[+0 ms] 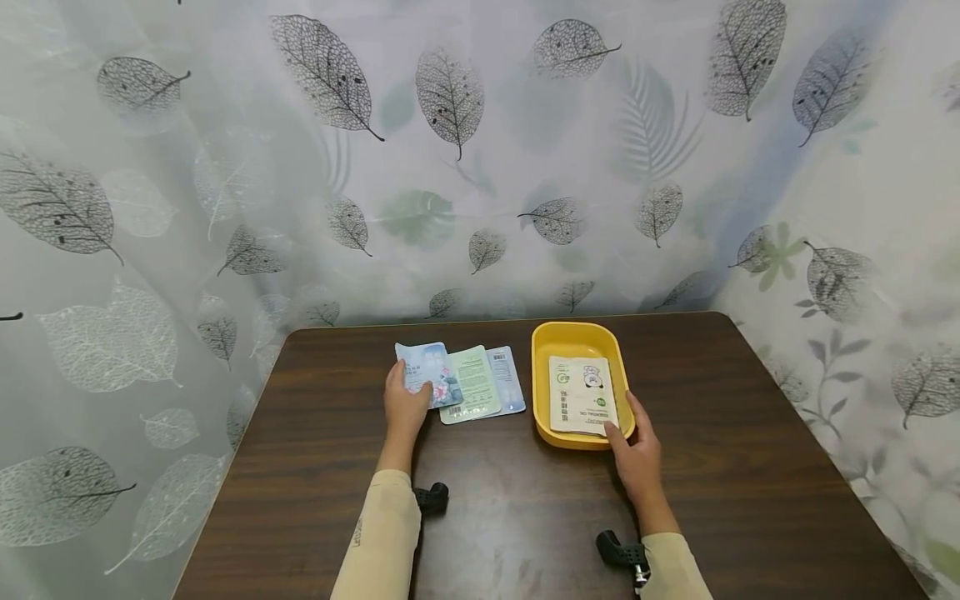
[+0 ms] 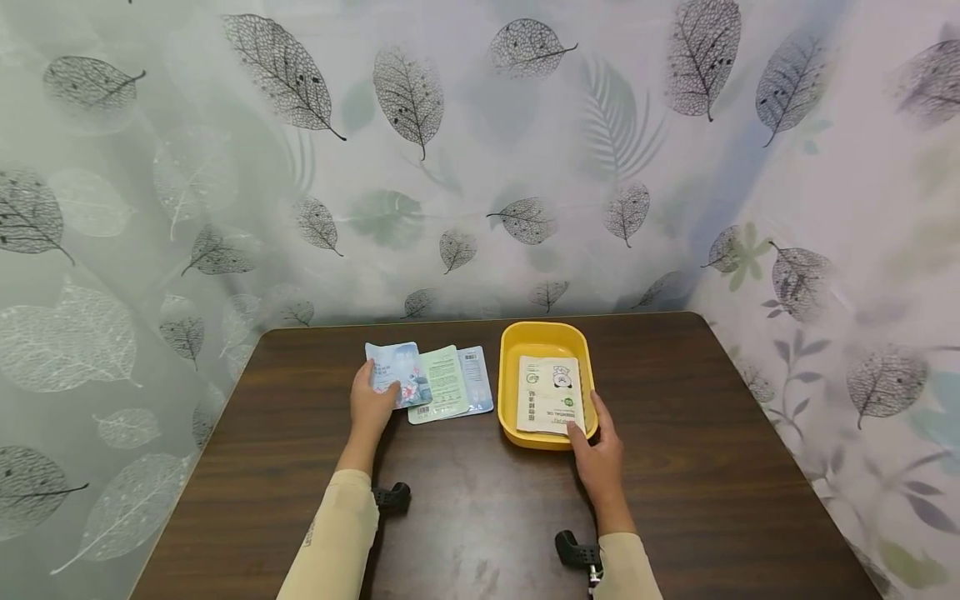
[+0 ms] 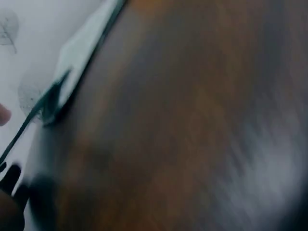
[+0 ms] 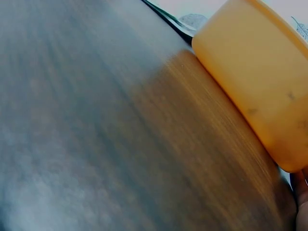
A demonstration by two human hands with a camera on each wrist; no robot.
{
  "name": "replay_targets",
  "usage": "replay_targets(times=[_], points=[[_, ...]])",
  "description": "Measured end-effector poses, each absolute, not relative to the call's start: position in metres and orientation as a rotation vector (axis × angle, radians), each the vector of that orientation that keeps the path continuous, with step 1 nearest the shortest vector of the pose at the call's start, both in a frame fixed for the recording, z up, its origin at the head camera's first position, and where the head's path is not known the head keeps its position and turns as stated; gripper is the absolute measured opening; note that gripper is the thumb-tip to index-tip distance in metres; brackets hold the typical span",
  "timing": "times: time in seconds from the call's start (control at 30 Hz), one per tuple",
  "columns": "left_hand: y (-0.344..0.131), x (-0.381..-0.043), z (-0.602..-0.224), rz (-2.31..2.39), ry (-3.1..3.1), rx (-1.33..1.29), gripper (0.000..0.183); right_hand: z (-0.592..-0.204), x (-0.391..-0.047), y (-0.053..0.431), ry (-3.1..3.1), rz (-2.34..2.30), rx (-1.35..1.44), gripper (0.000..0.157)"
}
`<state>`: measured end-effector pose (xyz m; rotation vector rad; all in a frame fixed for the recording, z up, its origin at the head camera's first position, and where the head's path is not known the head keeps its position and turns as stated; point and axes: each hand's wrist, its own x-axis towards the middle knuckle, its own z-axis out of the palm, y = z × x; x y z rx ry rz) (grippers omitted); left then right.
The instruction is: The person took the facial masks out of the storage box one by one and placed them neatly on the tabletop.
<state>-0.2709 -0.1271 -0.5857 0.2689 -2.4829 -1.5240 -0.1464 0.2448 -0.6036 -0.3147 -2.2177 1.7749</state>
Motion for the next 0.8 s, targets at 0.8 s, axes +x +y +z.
replay_targets(times=[0.8], points=[[-0.142,-0.261,-0.600,-0.655,-3.068,0.070,0.100,-0.604,-0.149,0.243,-2.191,1.790,-0.319,0.066]])
